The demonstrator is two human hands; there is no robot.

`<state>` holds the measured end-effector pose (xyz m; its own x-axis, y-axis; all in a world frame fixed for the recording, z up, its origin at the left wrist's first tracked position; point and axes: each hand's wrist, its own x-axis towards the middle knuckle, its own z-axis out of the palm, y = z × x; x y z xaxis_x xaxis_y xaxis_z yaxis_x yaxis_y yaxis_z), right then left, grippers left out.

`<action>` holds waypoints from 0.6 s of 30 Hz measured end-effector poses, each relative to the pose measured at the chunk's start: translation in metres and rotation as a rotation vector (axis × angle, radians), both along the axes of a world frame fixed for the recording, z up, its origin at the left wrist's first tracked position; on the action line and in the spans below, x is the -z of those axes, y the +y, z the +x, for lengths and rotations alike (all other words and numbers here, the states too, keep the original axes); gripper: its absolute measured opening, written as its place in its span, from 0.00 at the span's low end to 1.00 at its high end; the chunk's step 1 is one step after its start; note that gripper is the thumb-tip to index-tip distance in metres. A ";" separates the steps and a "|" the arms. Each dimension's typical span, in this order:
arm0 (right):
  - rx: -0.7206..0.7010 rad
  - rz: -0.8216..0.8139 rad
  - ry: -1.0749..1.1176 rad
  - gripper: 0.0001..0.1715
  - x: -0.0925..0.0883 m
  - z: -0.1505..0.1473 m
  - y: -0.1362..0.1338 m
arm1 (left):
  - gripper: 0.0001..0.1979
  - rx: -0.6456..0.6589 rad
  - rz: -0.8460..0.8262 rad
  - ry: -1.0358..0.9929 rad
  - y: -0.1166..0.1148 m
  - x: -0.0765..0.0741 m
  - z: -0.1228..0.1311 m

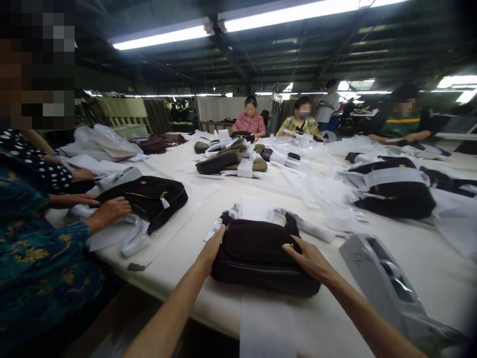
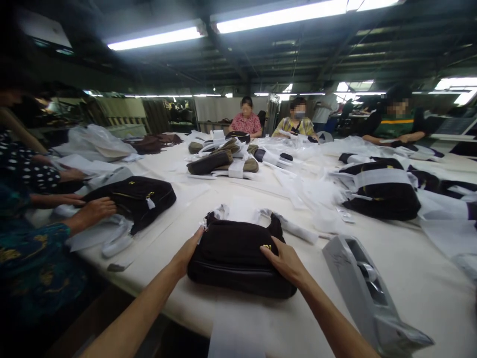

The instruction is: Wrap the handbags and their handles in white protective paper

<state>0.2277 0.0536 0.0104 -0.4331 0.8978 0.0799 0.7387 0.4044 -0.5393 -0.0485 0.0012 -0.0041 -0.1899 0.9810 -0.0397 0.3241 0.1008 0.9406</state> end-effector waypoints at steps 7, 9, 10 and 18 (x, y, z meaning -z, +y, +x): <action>-0.163 -0.074 0.135 0.25 -0.008 0.004 0.016 | 0.27 -0.104 0.032 0.228 -0.006 -0.020 -0.003; -0.104 0.050 0.004 0.27 -0.012 0.002 0.018 | 0.25 -0.198 0.076 0.327 0.001 -0.036 -0.002; -0.064 0.133 -0.069 0.28 -0.015 0.000 0.018 | 0.25 -0.203 0.113 0.370 0.006 -0.044 0.001; -0.092 0.187 -0.343 0.23 -0.027 0.004 0.020 | 0.20 0.401 0.189 0.894 0.038 -0.022 0.065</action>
